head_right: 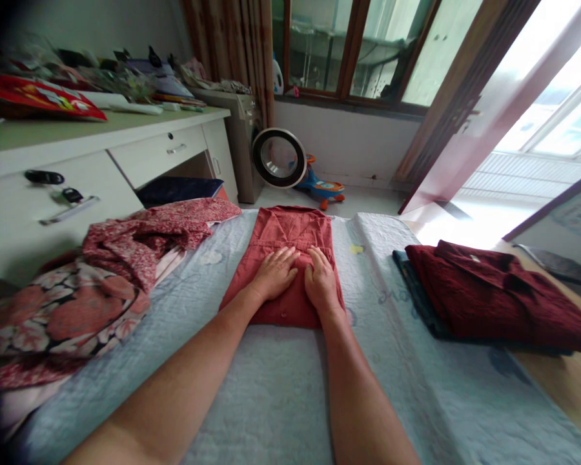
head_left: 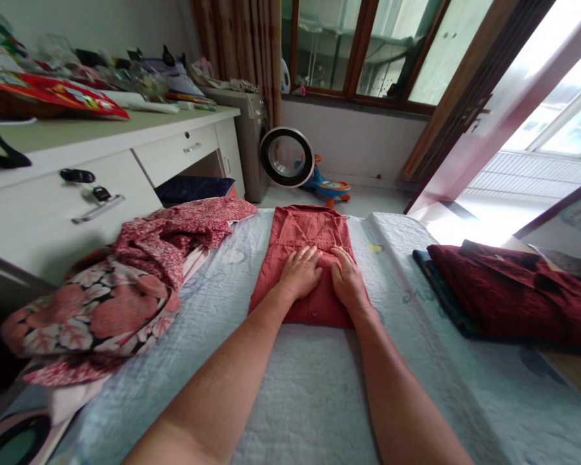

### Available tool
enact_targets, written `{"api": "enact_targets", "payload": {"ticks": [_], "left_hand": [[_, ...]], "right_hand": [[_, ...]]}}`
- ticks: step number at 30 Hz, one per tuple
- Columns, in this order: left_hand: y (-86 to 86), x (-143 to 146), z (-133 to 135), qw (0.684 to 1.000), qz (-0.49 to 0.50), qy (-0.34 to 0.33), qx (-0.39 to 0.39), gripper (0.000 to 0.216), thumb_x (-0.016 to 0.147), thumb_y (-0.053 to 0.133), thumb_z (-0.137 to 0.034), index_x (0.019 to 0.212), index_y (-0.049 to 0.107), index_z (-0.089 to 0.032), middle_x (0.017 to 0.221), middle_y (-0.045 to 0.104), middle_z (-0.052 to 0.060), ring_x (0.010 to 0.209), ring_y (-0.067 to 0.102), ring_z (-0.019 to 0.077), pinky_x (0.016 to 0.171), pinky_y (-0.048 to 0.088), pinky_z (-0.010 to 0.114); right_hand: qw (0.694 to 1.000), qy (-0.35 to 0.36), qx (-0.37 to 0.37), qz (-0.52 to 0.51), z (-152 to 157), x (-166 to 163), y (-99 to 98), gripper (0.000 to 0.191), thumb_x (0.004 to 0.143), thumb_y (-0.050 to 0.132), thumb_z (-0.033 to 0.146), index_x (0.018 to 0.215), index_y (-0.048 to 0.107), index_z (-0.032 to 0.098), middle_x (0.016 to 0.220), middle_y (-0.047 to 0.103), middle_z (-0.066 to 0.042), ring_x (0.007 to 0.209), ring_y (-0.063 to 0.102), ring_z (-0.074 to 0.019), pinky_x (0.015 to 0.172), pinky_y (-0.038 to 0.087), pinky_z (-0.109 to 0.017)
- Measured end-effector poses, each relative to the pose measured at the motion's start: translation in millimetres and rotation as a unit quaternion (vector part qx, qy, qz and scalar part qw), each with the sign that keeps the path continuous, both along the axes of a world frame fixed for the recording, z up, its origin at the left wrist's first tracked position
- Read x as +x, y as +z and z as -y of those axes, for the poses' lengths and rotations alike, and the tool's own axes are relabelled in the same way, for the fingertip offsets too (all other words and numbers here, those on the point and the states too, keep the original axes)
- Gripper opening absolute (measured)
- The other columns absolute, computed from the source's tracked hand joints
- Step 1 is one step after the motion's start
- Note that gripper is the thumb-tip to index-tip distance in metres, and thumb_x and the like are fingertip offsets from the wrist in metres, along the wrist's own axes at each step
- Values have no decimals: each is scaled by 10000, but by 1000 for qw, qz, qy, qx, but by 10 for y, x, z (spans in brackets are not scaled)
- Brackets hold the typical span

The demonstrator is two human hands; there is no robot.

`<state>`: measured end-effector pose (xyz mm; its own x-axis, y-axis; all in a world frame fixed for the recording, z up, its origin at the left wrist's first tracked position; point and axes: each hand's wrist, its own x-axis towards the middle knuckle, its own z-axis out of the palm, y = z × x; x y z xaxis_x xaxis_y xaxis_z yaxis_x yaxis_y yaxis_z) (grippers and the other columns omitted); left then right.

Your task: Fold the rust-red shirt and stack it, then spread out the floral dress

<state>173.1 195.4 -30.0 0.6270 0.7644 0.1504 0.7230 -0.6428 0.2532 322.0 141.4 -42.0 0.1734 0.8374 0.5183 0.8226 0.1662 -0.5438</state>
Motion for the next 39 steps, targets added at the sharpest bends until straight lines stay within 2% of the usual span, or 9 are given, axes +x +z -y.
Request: {"api": "enact_targets", "payload": {"ticks": [6,13,17,26,33,39], "left_hand": [[-26,-13,-23,1000,3,-9,1,501,996,317,-343,1474,383,-209,1580,331,51,1459,274,215,1202,219,438],[-25,-12,-17,1000,15,-2,2,512,1010,280,-378,1481,373,-200,1577,335,52,1457,280,216,1202,221,437],[-30,-5,-7,1000,17,5,4,522,1009,289,-382,1489,361,-191,1585,317,58,1464,270,213,1206,215,430],[-13,-8,-9,999,22,18,19,565,1004,304,-437,1480,373,-139,1578,325,95,1460,276,225,1200,229,409],[31,-92,-35,995,17,94,-4,582,1005,253,-496,1488,362,-190,1571,341,98,1451,298,239,1168,275,475],[31,-141,-78,991,2,130,-20,619,992,217,-555,1491,362,-220,1573,340,84,1456,285,248,1170,263,482]], "right_hand": [[989,20,-127,74,-19,-32,-92,504,939,356,276,1343,531,31,1413,525,-197,1337,469,-241,1157,314,-391],[965,-19,-230,127,16,-72,24,517,997,313,355,1490,384,216,1558,364,-57,1454,279,-236,1184,217,-452],[952,-41,-269,142,36,-119,92,522,1009,281,381,1511,347,251,1579,324,-30,1465,249,-242,1187,195,-461],[941,-74,-301,139,48,-176,160,526,1004,265,410,1513,339,297,1591,298,8,1469,230,-262,1188,179,-469],[941,-74,-300,137,46,-172,157,529,1002,260,431,1512,335,310,1588,306,10,1462,246,-256,1183,183,-477],[945,-71,-293,125,55,-171,167,529,999,266,427,1508,344,304,1583,316,9,1459,250,-257,1185,181,-465]]}}
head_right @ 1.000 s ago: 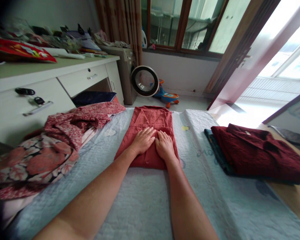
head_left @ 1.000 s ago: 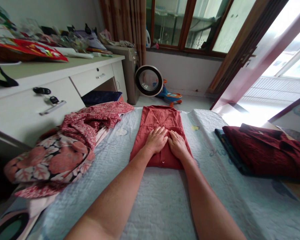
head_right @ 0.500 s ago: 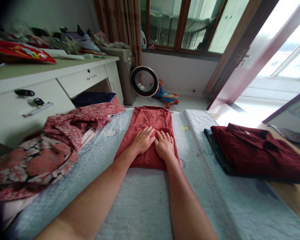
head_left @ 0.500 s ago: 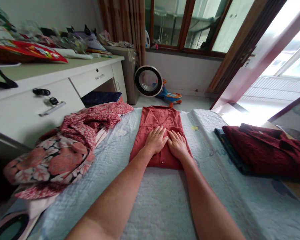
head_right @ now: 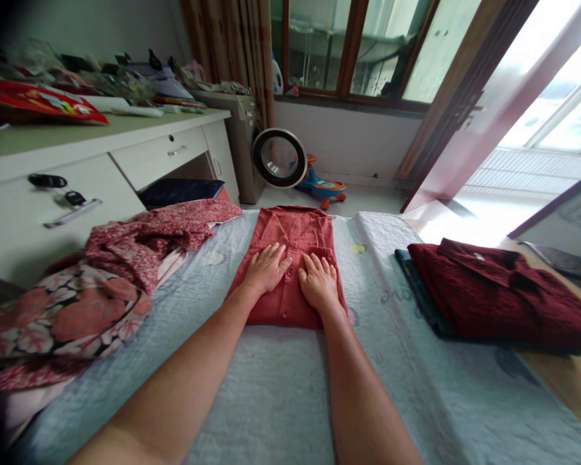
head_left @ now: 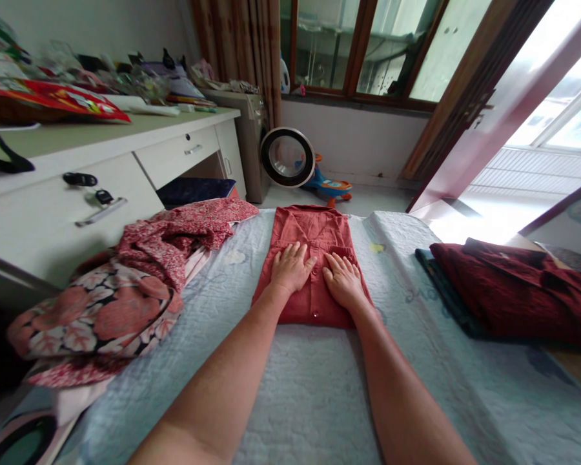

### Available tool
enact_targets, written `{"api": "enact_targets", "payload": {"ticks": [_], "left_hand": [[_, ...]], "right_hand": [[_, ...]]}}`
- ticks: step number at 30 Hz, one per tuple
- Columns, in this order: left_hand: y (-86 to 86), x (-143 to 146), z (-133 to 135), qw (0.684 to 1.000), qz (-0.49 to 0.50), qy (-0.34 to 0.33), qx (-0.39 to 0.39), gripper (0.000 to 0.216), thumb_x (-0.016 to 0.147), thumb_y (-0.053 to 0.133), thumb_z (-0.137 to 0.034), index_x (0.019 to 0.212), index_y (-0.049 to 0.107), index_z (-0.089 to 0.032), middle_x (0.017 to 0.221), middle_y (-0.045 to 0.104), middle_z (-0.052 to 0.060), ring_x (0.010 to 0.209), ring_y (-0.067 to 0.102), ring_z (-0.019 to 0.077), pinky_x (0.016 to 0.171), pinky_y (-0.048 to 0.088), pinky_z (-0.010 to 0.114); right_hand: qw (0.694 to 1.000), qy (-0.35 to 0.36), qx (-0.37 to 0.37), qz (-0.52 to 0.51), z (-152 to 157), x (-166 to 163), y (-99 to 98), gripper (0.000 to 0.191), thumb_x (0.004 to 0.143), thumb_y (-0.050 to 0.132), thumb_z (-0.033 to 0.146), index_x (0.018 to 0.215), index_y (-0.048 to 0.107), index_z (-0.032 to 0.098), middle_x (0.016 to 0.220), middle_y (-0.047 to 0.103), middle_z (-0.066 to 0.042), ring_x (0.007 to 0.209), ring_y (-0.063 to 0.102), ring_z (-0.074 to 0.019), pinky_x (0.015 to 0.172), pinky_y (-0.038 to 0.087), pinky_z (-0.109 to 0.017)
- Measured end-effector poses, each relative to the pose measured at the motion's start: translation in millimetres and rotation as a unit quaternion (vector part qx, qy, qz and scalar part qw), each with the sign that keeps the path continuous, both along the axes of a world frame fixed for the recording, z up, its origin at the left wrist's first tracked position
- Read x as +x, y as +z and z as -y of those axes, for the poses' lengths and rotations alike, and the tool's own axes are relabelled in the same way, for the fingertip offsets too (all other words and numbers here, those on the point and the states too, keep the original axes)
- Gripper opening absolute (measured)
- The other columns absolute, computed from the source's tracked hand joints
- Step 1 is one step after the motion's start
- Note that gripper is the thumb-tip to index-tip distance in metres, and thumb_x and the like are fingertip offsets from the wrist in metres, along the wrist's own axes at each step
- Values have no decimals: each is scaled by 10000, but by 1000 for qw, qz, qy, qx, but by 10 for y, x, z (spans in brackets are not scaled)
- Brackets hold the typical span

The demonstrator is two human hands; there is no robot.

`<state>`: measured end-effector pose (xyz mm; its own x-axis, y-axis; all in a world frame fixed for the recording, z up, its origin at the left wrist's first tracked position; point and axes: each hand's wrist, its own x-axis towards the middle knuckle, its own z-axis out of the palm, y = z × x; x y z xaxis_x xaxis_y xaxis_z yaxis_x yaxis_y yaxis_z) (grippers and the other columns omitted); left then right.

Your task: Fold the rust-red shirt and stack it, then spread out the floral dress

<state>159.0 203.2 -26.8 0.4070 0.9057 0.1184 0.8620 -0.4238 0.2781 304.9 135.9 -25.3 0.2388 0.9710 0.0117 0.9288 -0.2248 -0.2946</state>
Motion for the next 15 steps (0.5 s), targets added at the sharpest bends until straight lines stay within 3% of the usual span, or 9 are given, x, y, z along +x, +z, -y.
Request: {"api": "enact_targets", "payload": {"ticks": [9,15], "left_hand": [[-3,-26,-49,997,1,56,-61,752,927,212,-688,1504,341,-225,1593,253,176,1470,223,355,1140,225,607],[-8,-46,-41,997,12,60,-39,729,927,231,-681,1489,365,-235,1583,286,164,1465,237,350,1132,237,611]], "right_hand": [[1000,6,3,-12,6,6,8,534,997,270,438,1504,355,293,1582,318,3,1460,247,-265,1183,179,-470],[1000,5,6,-12,6,3,2,530,997,282,435,1502,359,293,1577,328,-1,1458,252,-260,1182,185,-473]]}}
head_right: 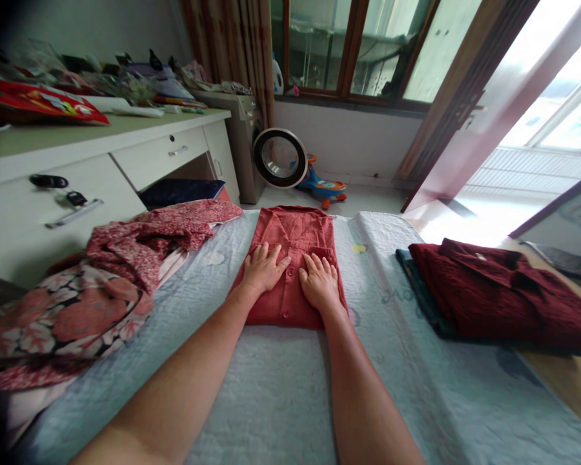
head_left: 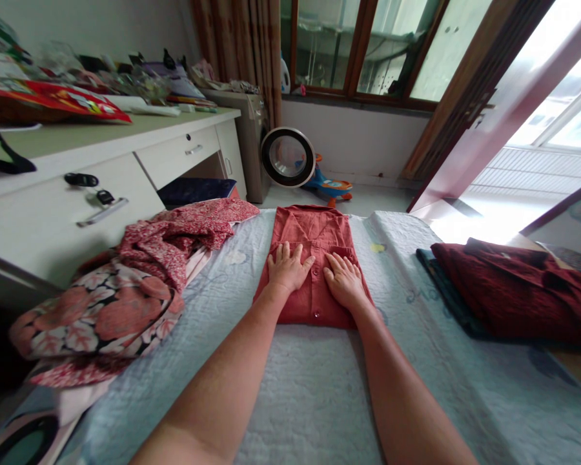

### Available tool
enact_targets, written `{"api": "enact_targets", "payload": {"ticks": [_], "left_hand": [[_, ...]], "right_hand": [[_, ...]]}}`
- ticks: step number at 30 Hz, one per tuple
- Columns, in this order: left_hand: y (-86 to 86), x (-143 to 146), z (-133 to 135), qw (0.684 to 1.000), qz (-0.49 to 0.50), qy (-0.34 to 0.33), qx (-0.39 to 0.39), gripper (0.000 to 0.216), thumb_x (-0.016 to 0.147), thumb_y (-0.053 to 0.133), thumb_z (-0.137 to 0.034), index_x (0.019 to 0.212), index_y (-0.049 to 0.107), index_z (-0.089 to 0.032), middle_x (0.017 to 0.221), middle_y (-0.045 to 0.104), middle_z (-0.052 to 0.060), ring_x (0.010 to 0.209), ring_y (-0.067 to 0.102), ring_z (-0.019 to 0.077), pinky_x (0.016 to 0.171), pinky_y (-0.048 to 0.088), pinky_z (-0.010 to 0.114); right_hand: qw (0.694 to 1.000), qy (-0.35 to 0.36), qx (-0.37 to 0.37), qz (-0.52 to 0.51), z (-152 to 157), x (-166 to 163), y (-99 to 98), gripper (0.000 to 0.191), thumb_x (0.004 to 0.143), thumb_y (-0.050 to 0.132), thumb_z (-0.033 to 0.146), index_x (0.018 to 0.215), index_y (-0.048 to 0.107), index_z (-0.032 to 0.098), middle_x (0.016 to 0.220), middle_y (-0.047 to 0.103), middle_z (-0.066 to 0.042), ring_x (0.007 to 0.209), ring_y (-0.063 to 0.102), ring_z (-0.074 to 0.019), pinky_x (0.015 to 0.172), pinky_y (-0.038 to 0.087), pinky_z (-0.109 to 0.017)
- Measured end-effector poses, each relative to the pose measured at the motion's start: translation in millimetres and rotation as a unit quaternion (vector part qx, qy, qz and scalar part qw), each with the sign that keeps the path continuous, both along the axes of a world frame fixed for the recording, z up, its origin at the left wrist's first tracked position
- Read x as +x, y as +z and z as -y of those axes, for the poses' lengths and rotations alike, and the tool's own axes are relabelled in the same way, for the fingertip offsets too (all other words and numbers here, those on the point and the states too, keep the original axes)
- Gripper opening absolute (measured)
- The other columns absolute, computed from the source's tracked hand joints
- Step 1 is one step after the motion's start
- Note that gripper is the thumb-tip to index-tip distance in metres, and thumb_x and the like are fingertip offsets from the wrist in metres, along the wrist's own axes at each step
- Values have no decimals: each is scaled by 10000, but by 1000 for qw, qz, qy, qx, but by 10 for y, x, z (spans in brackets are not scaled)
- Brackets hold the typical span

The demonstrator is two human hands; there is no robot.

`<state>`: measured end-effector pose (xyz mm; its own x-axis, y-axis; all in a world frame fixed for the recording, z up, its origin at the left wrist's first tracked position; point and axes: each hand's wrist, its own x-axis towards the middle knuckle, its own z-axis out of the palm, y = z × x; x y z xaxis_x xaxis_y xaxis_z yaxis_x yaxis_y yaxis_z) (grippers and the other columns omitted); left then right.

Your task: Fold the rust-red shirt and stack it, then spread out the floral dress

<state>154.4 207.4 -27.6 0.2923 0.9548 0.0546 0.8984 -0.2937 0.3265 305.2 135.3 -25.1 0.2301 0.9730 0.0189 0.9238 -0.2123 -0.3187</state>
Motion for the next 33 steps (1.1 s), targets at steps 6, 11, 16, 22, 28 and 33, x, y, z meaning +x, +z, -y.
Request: {"api": "enact_targets", "payload": {"ticks": [6,11,16,22,28,33], "left_hand": [[-30,-38,-57,1000,7,15,-7,729,952,206,-632,1516,299,-180,1602,228,170,1482,195,327,1153,193,615],[-54,-20,-49,995,22,95,-11,774,915,257,-686,1525,294,-210,1600,217,192,1450,215,439,1117,195,674],[2,3,11,991,43,107,74,701,942,333,-600,1494,356,-169,1586,249,206,1462,178,435,1117,180,685],[89,49,51,974,89,-139,153,501,996,341,-395,1425,453,-162,1574,337,89,1483,216,210,1208,210,406],[0,91,33,972,44,-214,89,480,1007,296,-324,1416,478,-152,1524,429,62,1446,310,207,1199,239,383],[7,94,42,975,35,-200,87,473,992,331,-313,1422,473,-180,1527,425,52,1436,330,199,1191,259,387]], "right_hand": [[1000,-3,2,-5,1,-3,0,530,997,286,433,1501,361,289,1578,326,0,1458,252,-264,1185,180,-473],[1000,-1,2,-11,0,1,1,531,993,291,428,1501,361,287,1579,325,-4,1462,242,-266,1186,173,-475],[1000,-2,5,-9,0,-3,-1,532,993,283,429,1495,373,275,1574,335,-7,1458,253,-264,1187,172,-467],[1000,0,3,2,-2,-1,-9,534,997,272,428,1499,361,272,1579,324,-9,1459,254,-248,1185,177,-460],[1000,3,3,8,-7,14,-33,547,997,271,423,1504,353,235,1580,324,-24,1461,253,-233,1189,175,-440],[1000,5,13,10,-1,16,-29,547,997,280,412,1487,384,192,1572,337,-55,1455,271,-234,1186,189,-429]]}}
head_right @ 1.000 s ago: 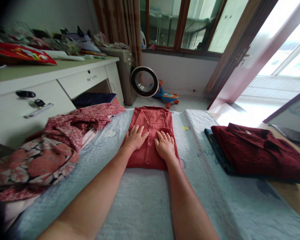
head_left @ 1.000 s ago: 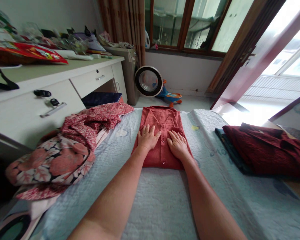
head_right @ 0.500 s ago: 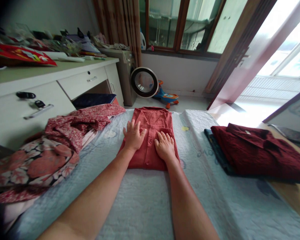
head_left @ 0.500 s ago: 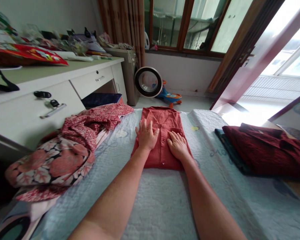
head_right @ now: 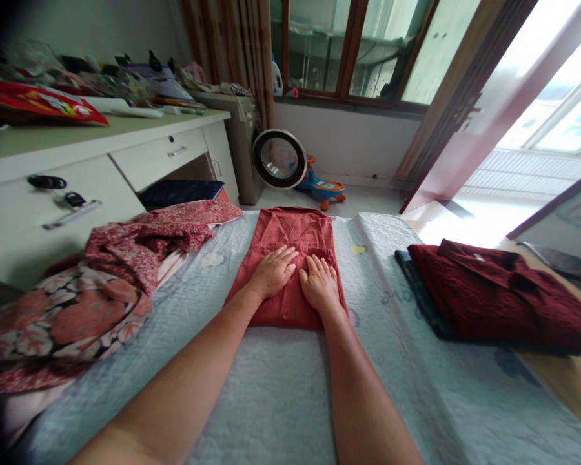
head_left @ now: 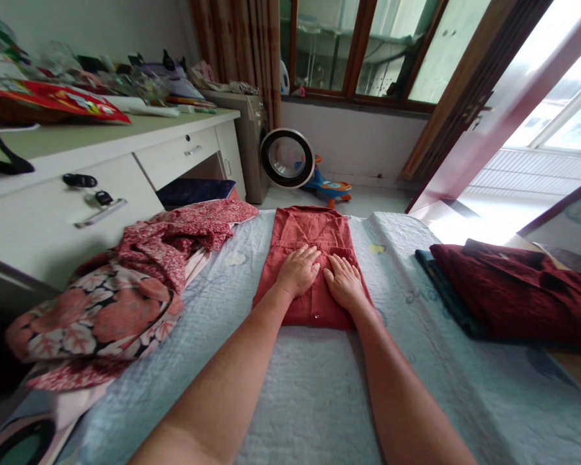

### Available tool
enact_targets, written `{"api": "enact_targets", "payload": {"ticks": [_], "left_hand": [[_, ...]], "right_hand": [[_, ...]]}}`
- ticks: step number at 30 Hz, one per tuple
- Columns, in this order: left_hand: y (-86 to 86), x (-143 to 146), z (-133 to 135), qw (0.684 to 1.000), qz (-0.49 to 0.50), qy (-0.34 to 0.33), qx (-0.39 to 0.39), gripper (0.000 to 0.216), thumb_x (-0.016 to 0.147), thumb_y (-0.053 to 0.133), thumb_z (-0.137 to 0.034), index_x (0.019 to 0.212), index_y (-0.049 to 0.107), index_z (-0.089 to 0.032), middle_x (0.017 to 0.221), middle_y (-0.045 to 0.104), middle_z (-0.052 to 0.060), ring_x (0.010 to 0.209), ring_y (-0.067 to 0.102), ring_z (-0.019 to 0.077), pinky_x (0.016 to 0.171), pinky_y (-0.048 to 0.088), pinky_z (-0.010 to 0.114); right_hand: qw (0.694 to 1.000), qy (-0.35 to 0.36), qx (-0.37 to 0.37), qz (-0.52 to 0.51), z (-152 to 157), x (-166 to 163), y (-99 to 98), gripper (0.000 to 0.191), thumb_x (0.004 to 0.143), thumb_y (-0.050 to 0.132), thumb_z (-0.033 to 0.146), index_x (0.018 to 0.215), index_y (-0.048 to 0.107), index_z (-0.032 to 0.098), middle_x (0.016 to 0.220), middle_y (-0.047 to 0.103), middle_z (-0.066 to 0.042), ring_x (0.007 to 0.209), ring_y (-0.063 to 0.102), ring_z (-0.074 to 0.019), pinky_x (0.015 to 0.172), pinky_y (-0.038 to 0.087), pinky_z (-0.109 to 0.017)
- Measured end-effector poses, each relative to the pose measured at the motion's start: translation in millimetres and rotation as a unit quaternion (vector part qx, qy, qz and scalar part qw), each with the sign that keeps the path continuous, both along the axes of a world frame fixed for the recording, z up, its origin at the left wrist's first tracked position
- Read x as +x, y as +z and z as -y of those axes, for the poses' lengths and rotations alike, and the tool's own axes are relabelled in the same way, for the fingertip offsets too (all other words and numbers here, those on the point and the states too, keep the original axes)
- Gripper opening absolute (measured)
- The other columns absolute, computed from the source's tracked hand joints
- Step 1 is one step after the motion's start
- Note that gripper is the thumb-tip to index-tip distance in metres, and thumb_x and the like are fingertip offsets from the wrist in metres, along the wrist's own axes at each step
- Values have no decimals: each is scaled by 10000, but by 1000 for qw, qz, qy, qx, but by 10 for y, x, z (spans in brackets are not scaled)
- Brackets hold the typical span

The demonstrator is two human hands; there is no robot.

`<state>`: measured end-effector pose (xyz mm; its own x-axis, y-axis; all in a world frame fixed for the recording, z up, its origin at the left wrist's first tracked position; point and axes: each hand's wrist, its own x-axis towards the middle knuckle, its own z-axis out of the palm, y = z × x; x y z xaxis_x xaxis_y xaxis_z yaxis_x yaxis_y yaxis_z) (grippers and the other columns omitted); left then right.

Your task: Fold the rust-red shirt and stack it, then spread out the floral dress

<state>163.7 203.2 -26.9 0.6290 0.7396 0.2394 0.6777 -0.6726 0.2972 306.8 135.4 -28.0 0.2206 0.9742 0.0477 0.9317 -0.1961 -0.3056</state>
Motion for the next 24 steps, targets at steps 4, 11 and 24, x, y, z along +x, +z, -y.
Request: {"api": "enact_targets", "payload": {"ticks": [4,11,24], "left_hand": [[4,-2,-6,1000,4,1,1,463,988,341,-312,1416,481,-202,1520,436,42,1432,337,187,1193,257,383],[7,-2,-4,1000,7,1,1,464,987,345,-312,1405,494,-175,1513,446,50,1429,341,197,1188,263,370],[15,-3,-3,1000,2,2,-2,472,996,333,-316,1417,479,-163,1515,443,50,1430,339,203,1192,253,362]], "right_hand": [[1000,-8,8,-4,9,-2,0,554,989,298,416,1474,400,167,1561,356,-78,1450,285,-227,1187,191,-409],[999,-47,1,18,1,-5,-42,607,970,329,479,1453,417,122,1561,338,-138,1452,276,-268,1173,207,-430],[998,5,58,-2,21,27,-47,546,981,351,399,1437,422,107,1542,377,-129,1449,287,-233,1189,195,-396]]}}
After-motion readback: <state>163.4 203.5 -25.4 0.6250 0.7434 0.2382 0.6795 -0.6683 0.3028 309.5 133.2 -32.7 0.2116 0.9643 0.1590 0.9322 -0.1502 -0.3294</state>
